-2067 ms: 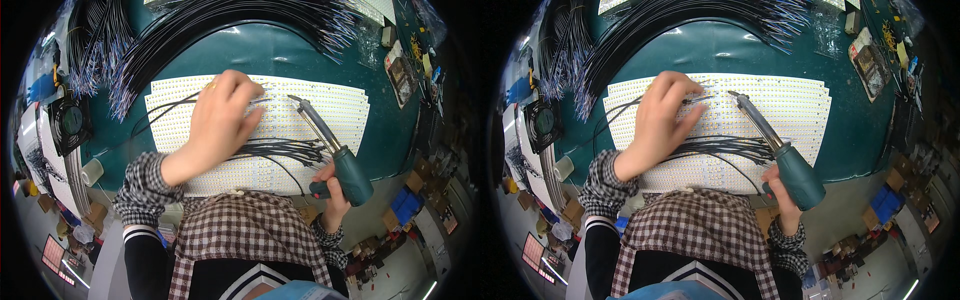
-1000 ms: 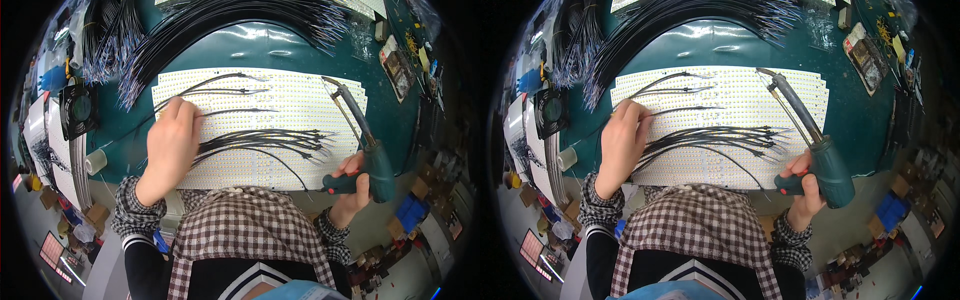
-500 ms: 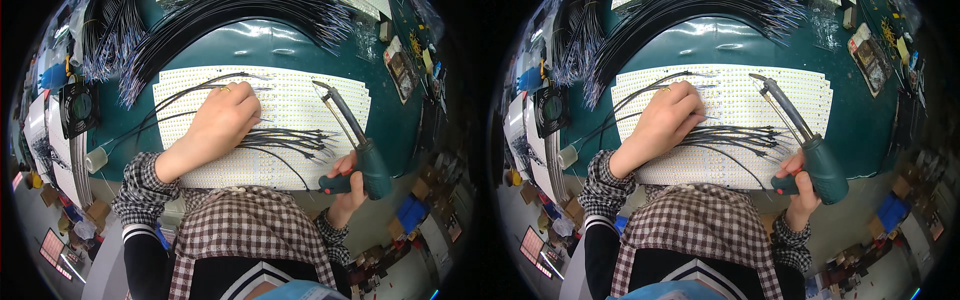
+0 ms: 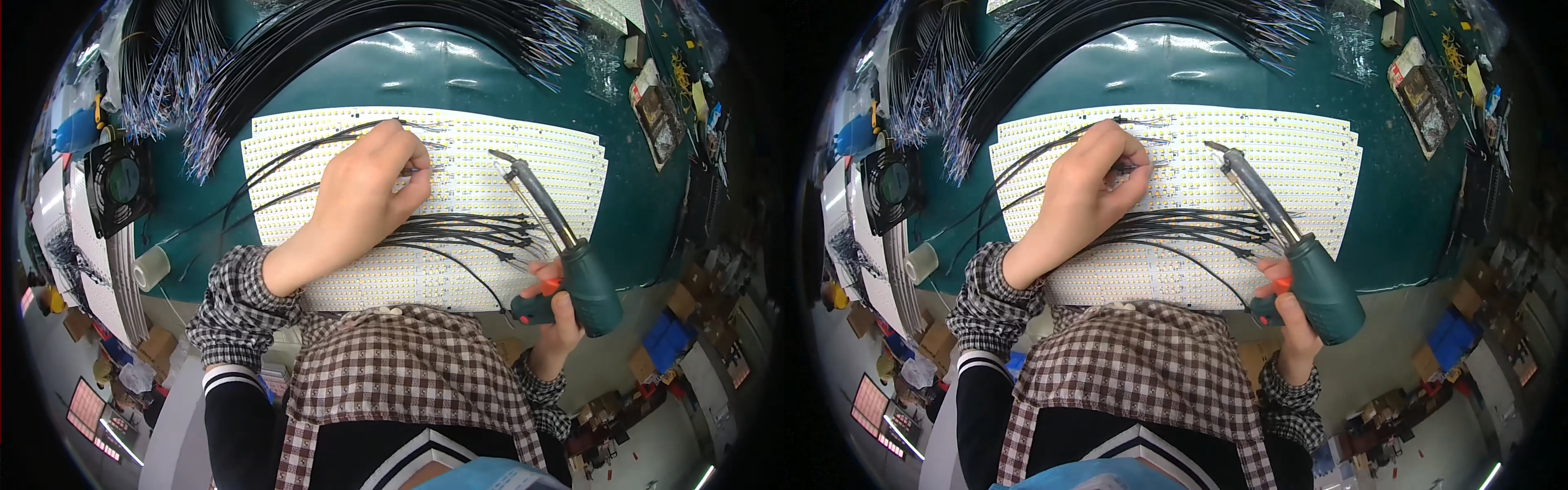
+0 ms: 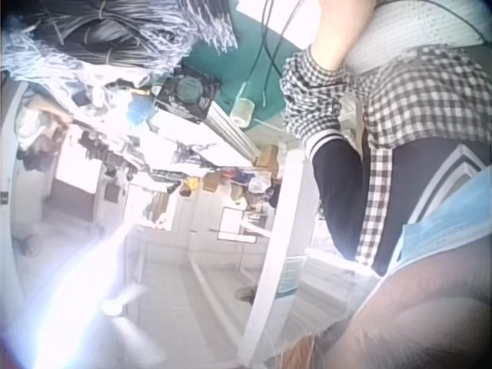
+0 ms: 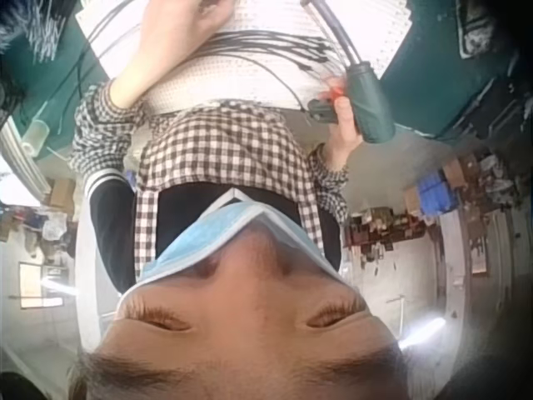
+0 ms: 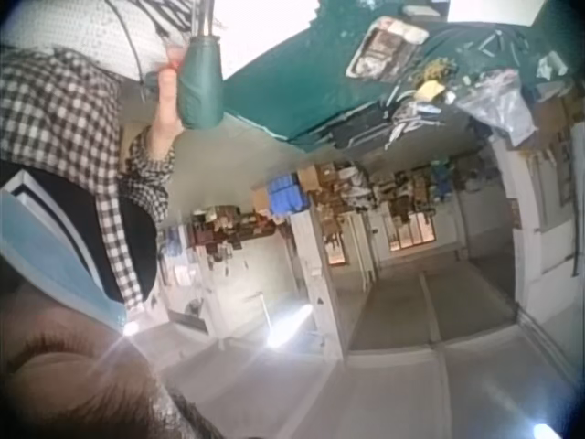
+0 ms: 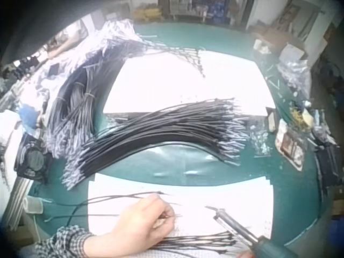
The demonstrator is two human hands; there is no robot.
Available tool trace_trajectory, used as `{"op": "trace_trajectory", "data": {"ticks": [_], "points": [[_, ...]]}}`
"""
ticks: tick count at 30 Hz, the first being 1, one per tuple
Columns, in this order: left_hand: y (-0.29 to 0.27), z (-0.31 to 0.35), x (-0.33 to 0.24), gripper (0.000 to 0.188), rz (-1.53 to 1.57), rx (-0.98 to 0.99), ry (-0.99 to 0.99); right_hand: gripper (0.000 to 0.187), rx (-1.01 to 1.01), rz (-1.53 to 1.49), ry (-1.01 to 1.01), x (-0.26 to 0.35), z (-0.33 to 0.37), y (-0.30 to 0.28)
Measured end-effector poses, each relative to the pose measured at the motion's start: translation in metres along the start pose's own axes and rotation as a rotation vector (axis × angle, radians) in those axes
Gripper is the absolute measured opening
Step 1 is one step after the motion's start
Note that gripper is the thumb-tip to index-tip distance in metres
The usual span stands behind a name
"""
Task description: The person uses a soldering iron to attach black wires to a large LED panel on a green workbench. They repeatedly position wire ends onto contact points and apply the soldering iron to secure them. The person handles multiple wires and panels throughout the process.
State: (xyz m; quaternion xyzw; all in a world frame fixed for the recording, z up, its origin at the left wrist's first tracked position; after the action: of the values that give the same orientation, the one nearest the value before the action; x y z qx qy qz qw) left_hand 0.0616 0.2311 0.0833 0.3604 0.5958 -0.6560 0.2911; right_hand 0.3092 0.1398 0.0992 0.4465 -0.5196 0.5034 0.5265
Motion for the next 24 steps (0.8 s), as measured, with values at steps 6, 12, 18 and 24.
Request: {"op": "trace_trajectory", "data": {"ticks": [6, 12, 18, 24], "points": [[0.0, -0.002, 0.004, 0.016, -0.002, -0.012, -0.008, 0.03, 0.139, -0.066, 0.093, -0.006, 0.005, 0.009], [0.001, -0.001, 0.005, 0.016, 0.017, -0.004, 0.001, 0.012, 0.137, -0.008, 0.14, -0.01, 0.009, 0.014], [0.0, -0.002, 0.004, 0.017, 0.015, 0.004, -0.001, 0.023, 0.205, 0.031, 0.149, -0.014, 0.012, 0.018], [0.0, -0.002, 0.004, 0.017, 0.013, 0.014, 0.003, 0.027, 0.205, 0.012, 0.162, -0.019, 0.015, 0.019]]}}
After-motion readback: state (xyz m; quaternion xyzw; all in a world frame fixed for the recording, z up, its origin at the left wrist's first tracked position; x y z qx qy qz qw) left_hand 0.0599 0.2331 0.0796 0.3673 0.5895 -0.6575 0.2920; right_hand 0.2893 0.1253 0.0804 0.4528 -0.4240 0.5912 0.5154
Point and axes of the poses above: each hand's wrist, its own z-axis away from the middle knuckle, its own y-axis out of the palm, x = y × z, the point moved 9 cm from there along -z, towards the middle knuckle, and after that the axes turned 9 degrees about -y, right-handed, at the moved point
